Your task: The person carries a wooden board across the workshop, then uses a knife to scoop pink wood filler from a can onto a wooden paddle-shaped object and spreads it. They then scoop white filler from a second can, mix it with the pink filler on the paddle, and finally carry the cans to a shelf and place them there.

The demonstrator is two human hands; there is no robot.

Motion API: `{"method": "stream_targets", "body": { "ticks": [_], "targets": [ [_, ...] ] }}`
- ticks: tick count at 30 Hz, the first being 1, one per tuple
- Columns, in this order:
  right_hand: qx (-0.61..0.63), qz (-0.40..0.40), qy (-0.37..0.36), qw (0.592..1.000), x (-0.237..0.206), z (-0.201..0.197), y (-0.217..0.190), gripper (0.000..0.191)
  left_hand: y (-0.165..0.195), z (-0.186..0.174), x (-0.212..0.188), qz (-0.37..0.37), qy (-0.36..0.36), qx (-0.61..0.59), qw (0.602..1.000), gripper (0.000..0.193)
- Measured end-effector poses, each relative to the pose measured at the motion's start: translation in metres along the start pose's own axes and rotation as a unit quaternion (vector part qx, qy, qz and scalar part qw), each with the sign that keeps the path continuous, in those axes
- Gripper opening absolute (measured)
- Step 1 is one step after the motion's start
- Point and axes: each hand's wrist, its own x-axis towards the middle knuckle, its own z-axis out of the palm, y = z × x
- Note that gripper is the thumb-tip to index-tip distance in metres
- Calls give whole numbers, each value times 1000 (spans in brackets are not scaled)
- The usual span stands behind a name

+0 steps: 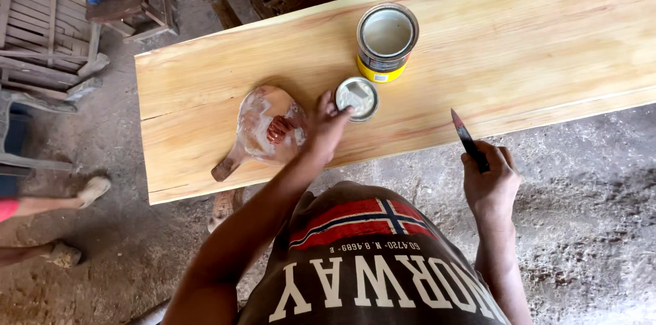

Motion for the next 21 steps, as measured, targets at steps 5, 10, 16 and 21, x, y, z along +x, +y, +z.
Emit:
{"method": "stream_targets", "body": {
  "ticks": [5, 10, 16, 21],
  "targets": [
    [-19, -12, -8, 1000, -1, 3, 10, 24, 36, 27, 11, 316, 37, 337, 886, 108],
    [-6, -76, -19, 997, -6, 5, 31, 13, 34, 75, 82, 306, -3, 81, 949, 110],
    [-40, -16, -7, 999, -31, -9, 21, 10, 47, 90, 129, 310, 12, 154, 938, 97],
    [-97, -37, 4, 995, -40, -17, -12, 19, 91, 53, 103, 361, 19, 143, 921, 105]
  ]
}}
